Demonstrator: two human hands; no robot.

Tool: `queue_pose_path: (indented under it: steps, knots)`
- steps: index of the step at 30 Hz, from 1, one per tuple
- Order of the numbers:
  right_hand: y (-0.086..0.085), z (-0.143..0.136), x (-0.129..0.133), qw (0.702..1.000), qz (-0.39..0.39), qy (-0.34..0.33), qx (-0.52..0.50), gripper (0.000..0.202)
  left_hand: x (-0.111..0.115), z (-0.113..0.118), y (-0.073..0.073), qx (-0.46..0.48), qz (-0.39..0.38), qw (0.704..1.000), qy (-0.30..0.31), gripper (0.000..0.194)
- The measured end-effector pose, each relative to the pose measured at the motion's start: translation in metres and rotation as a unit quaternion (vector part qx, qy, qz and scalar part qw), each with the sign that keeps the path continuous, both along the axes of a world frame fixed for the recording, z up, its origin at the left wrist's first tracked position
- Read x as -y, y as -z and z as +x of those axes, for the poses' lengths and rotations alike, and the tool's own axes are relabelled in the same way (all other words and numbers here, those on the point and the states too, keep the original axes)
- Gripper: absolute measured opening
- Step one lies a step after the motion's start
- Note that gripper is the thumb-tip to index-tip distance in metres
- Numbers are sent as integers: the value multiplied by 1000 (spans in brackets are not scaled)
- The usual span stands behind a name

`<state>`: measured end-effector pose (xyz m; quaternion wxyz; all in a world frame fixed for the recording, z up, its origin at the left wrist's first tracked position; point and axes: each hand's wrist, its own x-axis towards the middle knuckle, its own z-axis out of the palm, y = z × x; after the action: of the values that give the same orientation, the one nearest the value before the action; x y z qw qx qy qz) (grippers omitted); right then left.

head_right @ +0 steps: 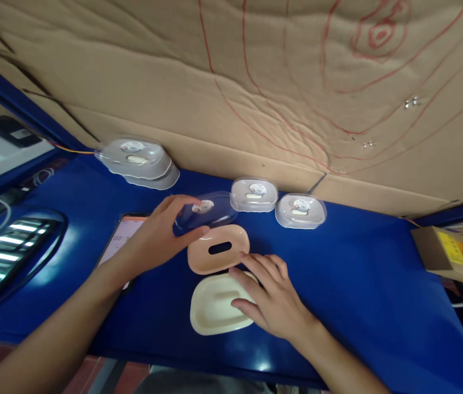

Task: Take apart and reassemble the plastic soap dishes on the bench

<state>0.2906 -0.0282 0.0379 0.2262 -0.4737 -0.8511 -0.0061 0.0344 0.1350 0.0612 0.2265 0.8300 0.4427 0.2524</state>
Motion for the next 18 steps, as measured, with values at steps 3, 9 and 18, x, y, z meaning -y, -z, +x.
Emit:
queue_pose_path:
  steps: [3, 9, 18]
  knots:
    - [1, 7, -1, 996, 6, 68, -61, 44, 25, 4, -9, -16, -59, 997, 56, 53]
    - [6, 10, -10, 988, -57, 112, -85, 46, 51, 11, -8, -76, -109, 982, 133, 61]
    - [12, 8, -13, 989, -86, 98, -76, 45, 57, 10, 2, -163, -66, 974, 146, 89]
